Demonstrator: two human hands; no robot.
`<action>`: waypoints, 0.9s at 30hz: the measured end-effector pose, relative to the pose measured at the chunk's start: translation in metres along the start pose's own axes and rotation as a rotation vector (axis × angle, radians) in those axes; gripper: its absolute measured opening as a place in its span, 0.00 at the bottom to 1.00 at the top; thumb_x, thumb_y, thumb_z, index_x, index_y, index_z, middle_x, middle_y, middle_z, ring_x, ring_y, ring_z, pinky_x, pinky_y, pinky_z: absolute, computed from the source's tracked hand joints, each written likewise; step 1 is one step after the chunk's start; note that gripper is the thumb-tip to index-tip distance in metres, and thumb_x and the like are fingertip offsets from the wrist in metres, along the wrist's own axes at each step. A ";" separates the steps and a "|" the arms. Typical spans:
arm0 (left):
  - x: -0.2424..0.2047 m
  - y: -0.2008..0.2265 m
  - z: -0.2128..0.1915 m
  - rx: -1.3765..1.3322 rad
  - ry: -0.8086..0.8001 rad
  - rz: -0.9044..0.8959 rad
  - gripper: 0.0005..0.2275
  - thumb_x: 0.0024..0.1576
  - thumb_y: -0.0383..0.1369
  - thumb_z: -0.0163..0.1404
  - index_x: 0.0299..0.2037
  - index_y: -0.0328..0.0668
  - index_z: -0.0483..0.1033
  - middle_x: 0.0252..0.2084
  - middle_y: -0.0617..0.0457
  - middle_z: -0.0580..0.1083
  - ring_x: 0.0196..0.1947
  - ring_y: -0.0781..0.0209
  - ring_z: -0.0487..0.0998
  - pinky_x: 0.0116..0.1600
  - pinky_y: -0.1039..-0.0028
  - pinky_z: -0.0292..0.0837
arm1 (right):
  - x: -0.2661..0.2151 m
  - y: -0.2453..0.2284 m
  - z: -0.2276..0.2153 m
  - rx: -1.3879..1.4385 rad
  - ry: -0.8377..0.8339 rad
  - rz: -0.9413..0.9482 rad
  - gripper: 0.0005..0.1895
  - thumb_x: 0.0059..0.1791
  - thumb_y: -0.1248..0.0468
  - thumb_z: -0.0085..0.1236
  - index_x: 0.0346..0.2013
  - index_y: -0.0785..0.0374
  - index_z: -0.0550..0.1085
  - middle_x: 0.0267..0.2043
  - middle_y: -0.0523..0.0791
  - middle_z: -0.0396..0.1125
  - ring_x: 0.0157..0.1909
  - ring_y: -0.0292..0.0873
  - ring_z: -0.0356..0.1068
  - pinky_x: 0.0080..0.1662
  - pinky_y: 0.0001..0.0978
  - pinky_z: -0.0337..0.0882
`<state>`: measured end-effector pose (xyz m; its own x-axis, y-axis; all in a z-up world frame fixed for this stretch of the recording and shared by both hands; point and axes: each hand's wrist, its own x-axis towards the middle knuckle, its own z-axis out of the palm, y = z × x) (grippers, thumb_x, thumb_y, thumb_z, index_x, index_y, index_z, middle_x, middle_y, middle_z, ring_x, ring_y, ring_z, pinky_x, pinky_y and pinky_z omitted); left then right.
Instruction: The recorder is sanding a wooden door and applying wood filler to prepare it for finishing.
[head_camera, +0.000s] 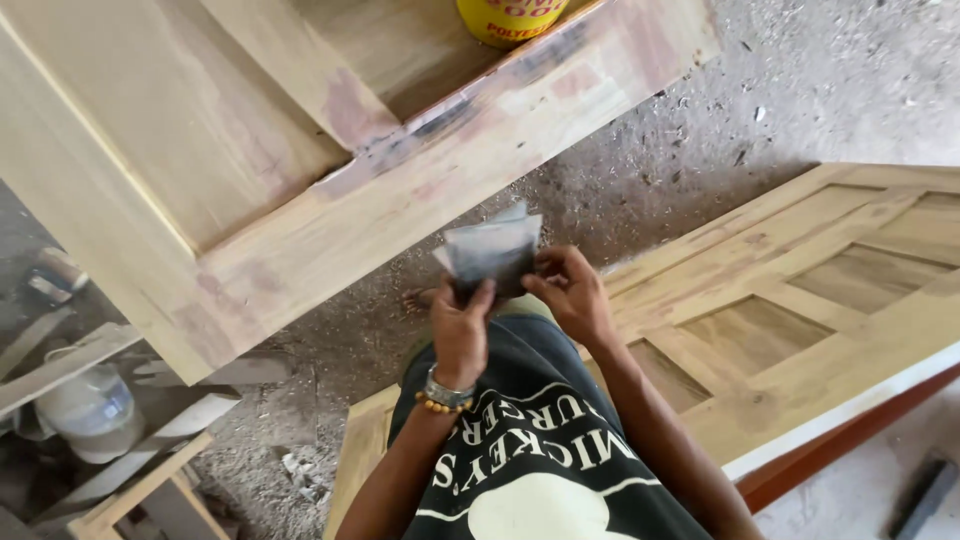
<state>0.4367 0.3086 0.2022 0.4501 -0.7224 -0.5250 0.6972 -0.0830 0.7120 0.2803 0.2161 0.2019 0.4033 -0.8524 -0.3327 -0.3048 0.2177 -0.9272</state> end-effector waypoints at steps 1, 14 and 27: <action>0.013 0.004 -0.005 0.013 0.004 0.002 0.08 0.61 0.23 0.54 0.49 0.34 0.75 0.48 0.45 0.79 0.46 0.59 0.81 0.53 0.74 0.82 | 0.005 0.006 -0.015 0.013 -0.002 0.002 0.17 0.48 0.69 0.67 0.49 0.65 0.72 0.41 0.44 0.71 0.44 0.34 0.69 0.46 0.25 0.71; 0.091 0.032 -0.116 0.207 0.406 -0.064 0.14 0.61 0.30 0.55 0.56 0.38 0.72 0.43 0.51 0.77 0.37 0.60 0.79 0.32 0.77 0.73 | 0.092 0.044 -0.163 -0.060 0.147 0.157 0.14 0.61 0.58 0.50 0.50 0.68 0.73 0.34 0.47 0.68 0.33 0.37 0.67 0.36 0.30 0.69; 0.094 0.019 -0.033 0.963 0.259 -0.066 0.17 0.60 0.40 0.52 0.55 0.40 0.77 0.41 0.50 0.82 0.31 0.61 0.79 0.32 0.70 0.73 | 0.175 0.052 -0.059 0.422 0.066 0.215 0.19 0.52 0.65 0.61 0.53 0.73 0.71 0.48 0.50 0.73 0.47 0.43 0.74 0.52 0.38 0.77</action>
<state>0.5107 0.2612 0.1514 0.6148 -0.5338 -0.5806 0.0270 -0.7215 0.6919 0.2836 0.0502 0.1056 0.3101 -0.7923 -0.5255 0.0070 0.5547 -0.8320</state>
